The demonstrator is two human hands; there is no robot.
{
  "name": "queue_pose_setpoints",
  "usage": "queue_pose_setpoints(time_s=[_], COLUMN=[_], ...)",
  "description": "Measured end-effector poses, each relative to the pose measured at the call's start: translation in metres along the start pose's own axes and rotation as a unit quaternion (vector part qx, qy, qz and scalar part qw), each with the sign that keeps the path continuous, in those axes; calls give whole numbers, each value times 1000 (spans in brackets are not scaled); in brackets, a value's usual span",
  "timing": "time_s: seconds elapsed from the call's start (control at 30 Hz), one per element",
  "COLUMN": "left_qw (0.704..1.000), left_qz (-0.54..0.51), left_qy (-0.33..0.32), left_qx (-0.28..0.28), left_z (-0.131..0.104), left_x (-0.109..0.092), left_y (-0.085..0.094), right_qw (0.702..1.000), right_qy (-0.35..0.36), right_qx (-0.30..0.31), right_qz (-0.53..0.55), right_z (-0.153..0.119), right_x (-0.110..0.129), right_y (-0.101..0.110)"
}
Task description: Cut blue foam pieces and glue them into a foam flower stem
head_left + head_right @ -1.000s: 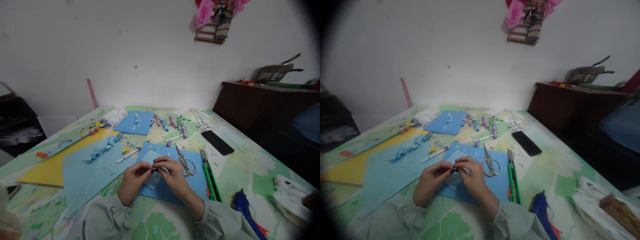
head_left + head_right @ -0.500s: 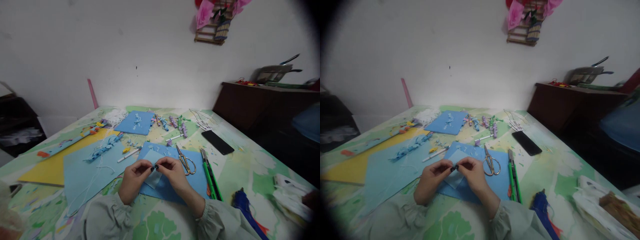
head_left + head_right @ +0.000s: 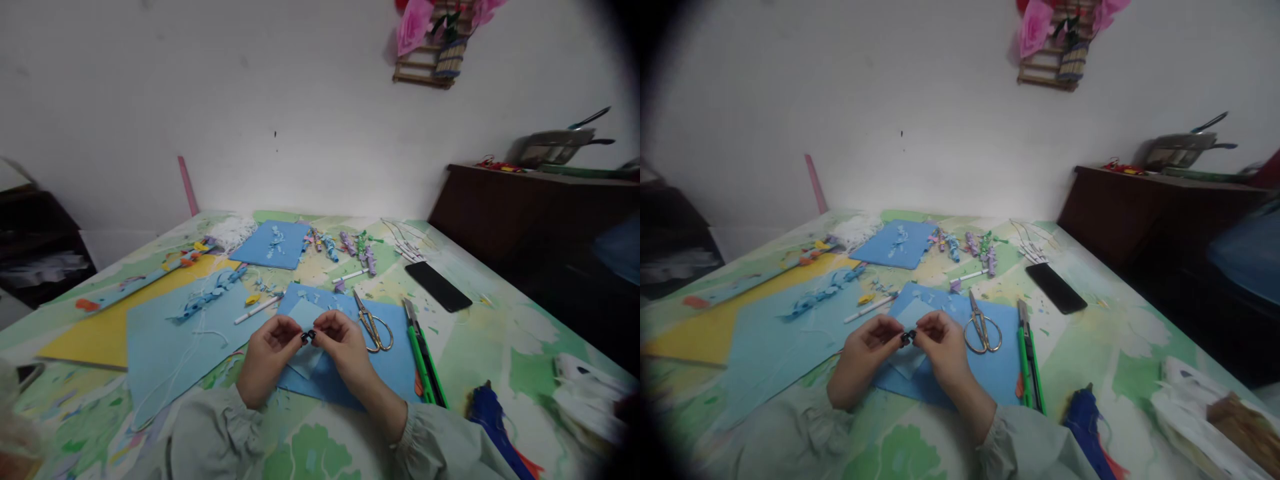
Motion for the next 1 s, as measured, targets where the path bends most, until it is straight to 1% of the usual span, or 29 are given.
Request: queue_pose_setpoints(time_s=[0.1, 0.33, 0.5, 0.77, 0.87, 1.0], left_qw=[1000, 1000, 1000, 997, 997, 997], left_qz=[-8, 10, -11, -22, -28, -29], left_qy=[5, 2, 15, 61, 64, 67], left_qx=[0, 0, -17, 28, 30, 27], left_z=[1, 1, 1, 1, 2, 1], left_x=[1, 1, 4, 9, 11, 12], left_y=[0, 1, 1, 3, 5, 5], right_qw=[1000, 1000, 1000, 999, 997, 996], right_qy=[0, -9, -6, 0, 9, 16], right_qx=[7, 13, 21, 30, 32, 38], right_qz=[10, 4, -11, -42, -72, -82], right_z=[1, 2, 2, 5, 5, 4], right_x=[-2, -2, -3, -3, -2, -2], right_y=[-1, -1, -1, -2, -2, -1])
Point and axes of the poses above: each hand's wrist, its own z-axis towards the middle knuckle, its own y-axis out of the back of the hand, x = y × z, the point moved 1 cm from there along z, towards the middle knuckle, and after that the axes turned 10 degrees about -z, right-handed, at the moved point
